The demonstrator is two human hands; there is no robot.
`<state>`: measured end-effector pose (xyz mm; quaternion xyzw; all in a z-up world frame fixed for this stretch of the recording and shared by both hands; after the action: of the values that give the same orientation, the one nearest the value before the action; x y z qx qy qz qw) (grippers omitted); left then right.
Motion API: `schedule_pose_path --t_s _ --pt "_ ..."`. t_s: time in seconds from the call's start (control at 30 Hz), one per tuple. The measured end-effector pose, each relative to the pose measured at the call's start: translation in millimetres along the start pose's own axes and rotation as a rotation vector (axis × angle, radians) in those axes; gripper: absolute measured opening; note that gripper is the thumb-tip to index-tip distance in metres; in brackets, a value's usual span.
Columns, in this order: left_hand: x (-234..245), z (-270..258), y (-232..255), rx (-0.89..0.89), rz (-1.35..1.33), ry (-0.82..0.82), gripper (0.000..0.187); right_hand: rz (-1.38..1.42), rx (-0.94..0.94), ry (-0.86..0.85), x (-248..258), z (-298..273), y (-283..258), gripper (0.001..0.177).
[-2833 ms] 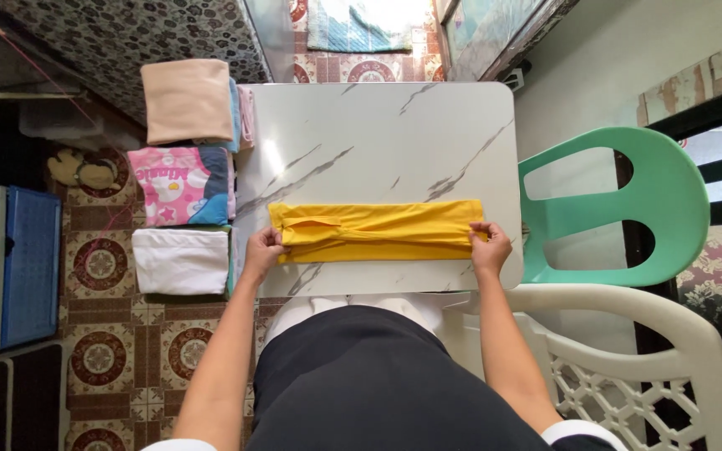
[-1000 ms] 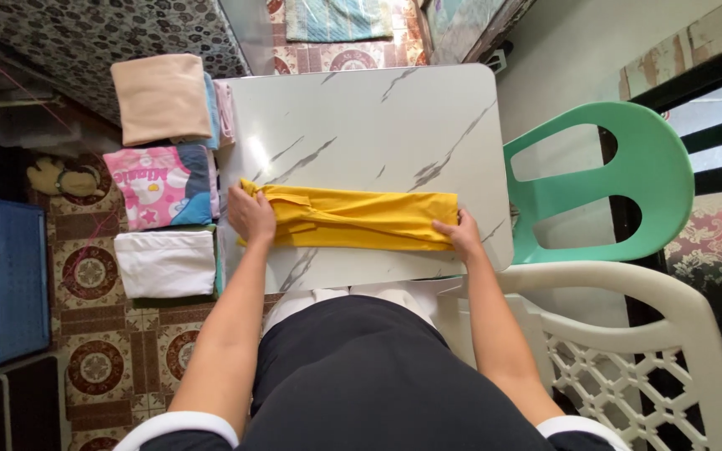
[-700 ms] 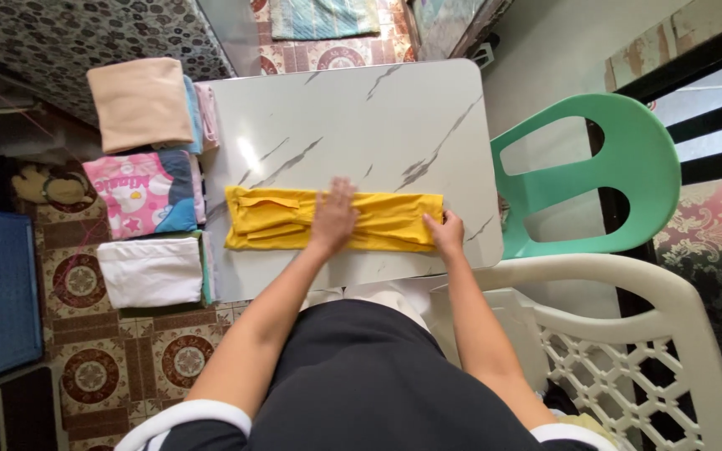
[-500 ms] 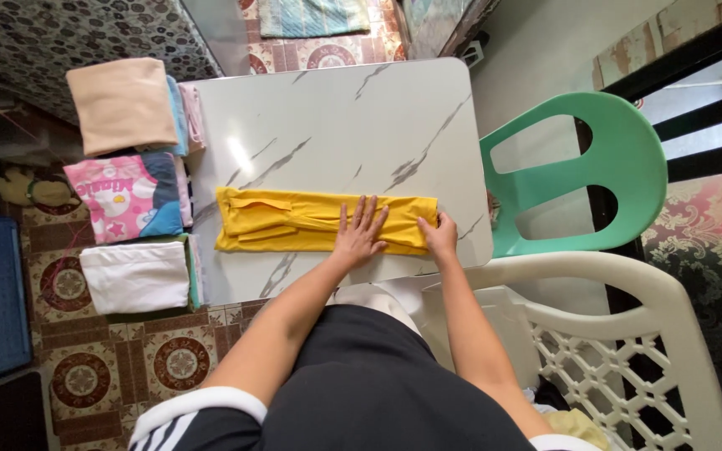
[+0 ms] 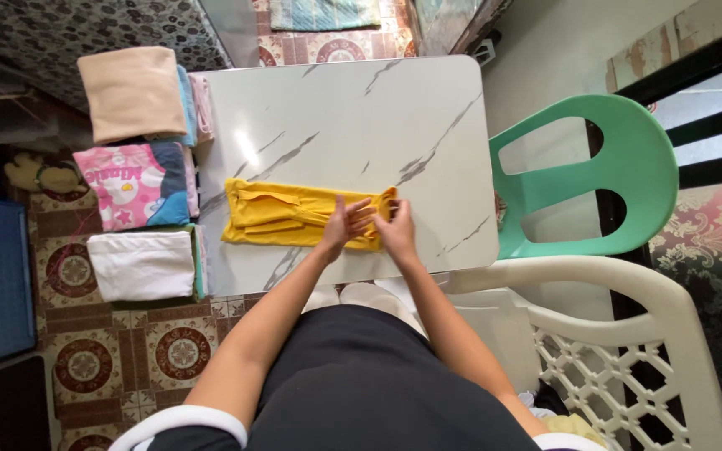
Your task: Folding a pile of clothes on a table.
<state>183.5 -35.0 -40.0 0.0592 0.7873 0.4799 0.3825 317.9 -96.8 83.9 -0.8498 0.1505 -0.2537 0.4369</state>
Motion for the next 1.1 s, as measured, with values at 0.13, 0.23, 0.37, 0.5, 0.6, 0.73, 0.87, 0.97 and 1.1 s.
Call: schedule_pose_path --t_s 0.13,0.23,0.37,0.5,0.6,0.73,0.87,0.97,1.1 --pt "22.7 -28.9 33.6 0.173 -0.076 0.177 0.101 -0.096 0.235 -0.03 -57.9 -12.1 1.8 0.049" --pt "53.3 -35.0 20.8 0.216 -0.338 0.549 0.071 -0.077 0.083 -0.29 -78.3 -20.4 8.9 0.045" --pt "80.1 -18.9 -12.1 -0.087 -0.076 0.367 0.04 -0.269 0.289 -0.234 -61.0 -37.9 5.9 0.025" --pt "78.1 -18.4 12.5 -0.498 0.481 0.358 0.052 -0.759 0.525 0.016 -48.2 -60.1 -18.2 0.029" --pt "43.2 -42.8 70.9 -0.126 0.794 0.517 0.054 -0.853 0.709 -0.003 -59.0 -52.0 -5.5 0.056" --pt "26.8 -56.1 87.4 -0.052 1.025 0.62 0.063 -0.961 0.676 -0.075 -67.7 -39.9 16.5 0.078" --pt "-2.4 -65.6 104.0 -0.21 1.467 0.471 0.067 -1.046 0.572 -0.169 -71.9 -31.0 28.5 0.086" --pt "-7.5 -60.2 73.2 -0.333 1.773 0.194 0.067 -1.146 0.61 -0.148 -72.6 -18.0 47.8 0.081" --pt "-12.2 -60.6 62.9 -0.125 1.759 -0.097 0.075 -1.196 0.607 -0.133 -66.6 -14.4 45.7 0.074"
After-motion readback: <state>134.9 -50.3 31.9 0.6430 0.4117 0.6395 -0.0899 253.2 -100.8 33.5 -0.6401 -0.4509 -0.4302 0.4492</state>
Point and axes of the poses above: each hand's wrist, its own z-axis towards the middle knuckle, its own x-axis out of the back of the hand, y = z × x, the point moved 3 cm from there along z, towards the middle knuckle, and after that the axes turned 11 degrees about -x, right-handed, at the moved point
